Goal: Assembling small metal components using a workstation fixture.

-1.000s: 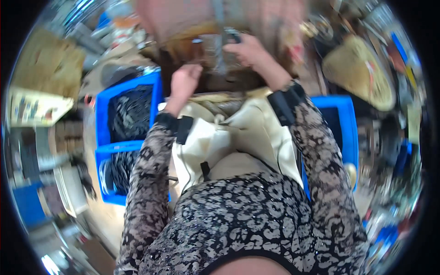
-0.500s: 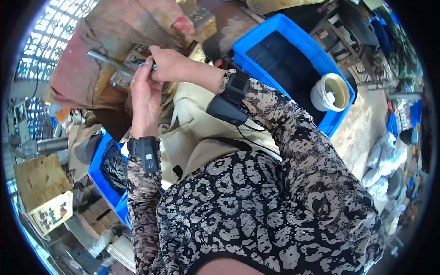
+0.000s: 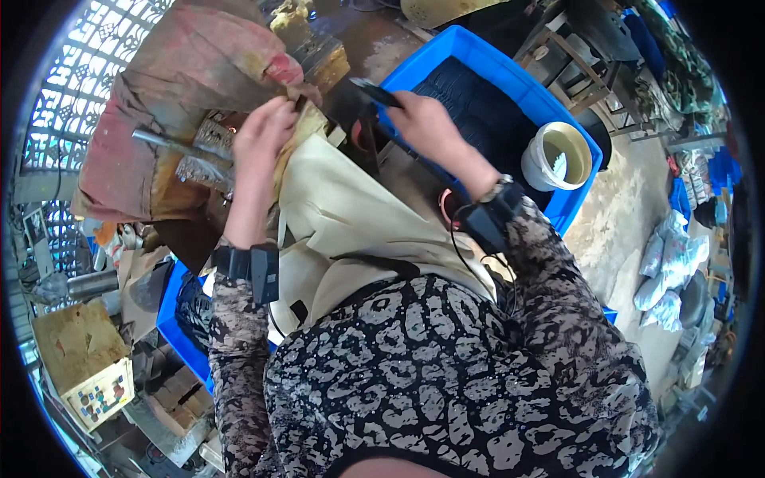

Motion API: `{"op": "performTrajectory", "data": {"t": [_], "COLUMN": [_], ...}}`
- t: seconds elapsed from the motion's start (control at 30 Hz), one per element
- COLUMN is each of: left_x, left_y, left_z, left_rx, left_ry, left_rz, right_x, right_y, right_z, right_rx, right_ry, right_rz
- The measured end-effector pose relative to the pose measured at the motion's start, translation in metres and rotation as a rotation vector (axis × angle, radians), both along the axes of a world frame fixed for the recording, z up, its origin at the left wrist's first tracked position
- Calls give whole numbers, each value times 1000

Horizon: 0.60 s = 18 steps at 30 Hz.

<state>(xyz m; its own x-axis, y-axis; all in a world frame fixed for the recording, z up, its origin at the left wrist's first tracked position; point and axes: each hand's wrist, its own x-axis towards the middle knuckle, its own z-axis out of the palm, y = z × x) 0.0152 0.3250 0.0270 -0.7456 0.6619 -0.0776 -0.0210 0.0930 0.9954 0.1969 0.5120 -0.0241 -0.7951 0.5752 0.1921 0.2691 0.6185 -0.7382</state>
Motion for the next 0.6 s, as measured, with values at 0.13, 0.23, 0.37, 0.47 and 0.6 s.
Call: {"op": "performTrajectory", "data": {"t": [0.13,0.23,0.37,0.47,0.6], "left_x": [-52,-81,-118,-101,-81], "left_y": [-43,-67,-93,-72,-68], "left_z": [-58,-107,-188,-191,-152], "left_rx": [-190,-366,-320,-715,-851], "left_ry": [752,968,1204,1221,1237], "left_rz": [191,247,316,340,339], "right_x": [65,107,106,122,109], "right_y": [49,50,66,59,54], "right_z": [-56,-97,-176,-197,-170], "right_rx": [264,371,212,124,-51], "right_ry": [-514,-736,-951,-1014,-1162], "right_rz": [-131,-225,-128,-219,-272]}}
